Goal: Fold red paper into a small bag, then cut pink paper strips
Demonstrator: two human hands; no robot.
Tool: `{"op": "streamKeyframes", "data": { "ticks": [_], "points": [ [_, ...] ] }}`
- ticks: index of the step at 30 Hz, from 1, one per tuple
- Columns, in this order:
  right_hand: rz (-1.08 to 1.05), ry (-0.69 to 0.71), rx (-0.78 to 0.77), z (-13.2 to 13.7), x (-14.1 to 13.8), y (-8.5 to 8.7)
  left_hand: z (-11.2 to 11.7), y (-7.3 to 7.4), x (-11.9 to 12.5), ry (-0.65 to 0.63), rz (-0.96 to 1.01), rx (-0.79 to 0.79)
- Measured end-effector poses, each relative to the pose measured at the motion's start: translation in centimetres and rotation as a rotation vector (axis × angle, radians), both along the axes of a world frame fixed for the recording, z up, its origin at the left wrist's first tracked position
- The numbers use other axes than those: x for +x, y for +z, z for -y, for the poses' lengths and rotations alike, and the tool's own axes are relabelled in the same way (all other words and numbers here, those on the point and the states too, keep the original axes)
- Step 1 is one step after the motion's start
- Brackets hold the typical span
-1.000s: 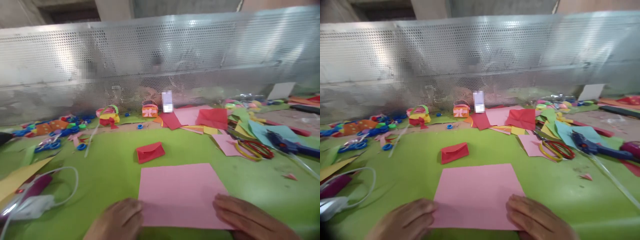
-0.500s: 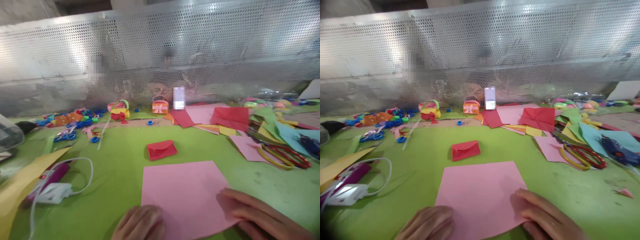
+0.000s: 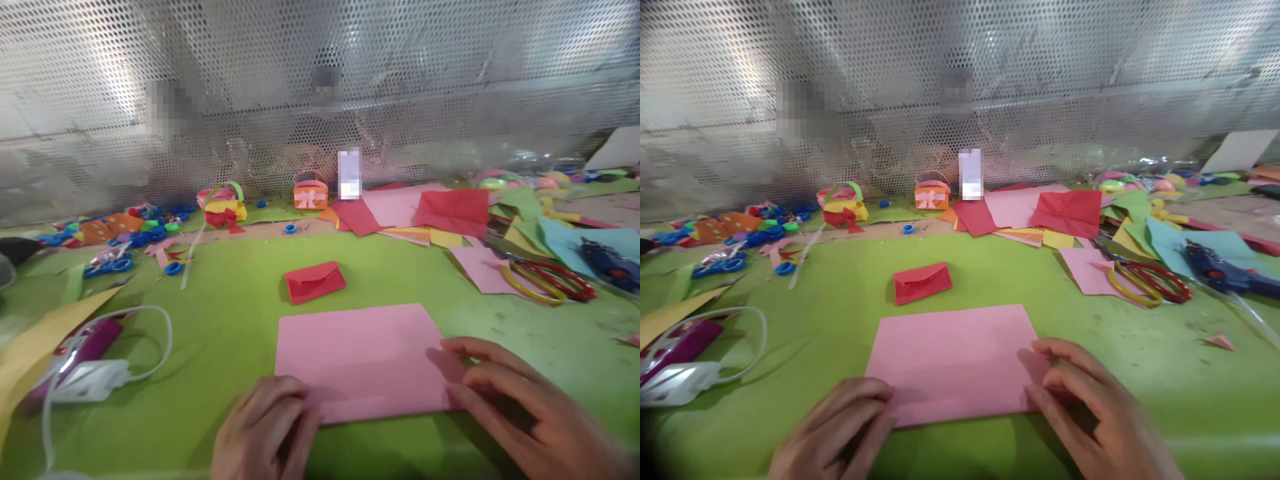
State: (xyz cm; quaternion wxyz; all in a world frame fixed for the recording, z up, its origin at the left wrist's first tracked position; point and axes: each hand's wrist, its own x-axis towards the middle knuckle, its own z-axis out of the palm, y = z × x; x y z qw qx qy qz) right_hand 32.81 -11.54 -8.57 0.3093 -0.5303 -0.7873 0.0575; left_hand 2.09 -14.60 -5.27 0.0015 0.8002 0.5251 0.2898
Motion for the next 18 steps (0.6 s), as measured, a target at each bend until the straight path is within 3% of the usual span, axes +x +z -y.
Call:
{"op": "streamKeyframes", "data": {
  "ticks": [11,18],
  "points": [
    [-0.007,-0.001,0.081,-0.2,-1.5,1.6,-0.1,0.4,0.4,0.058,0.112,-0.132],
    [0.084,-0.067,0.323,-1.5,-2.7,1.5,-2.0,0.5,-0.9,-0.012,-0.249,0.052]
  ]
}}
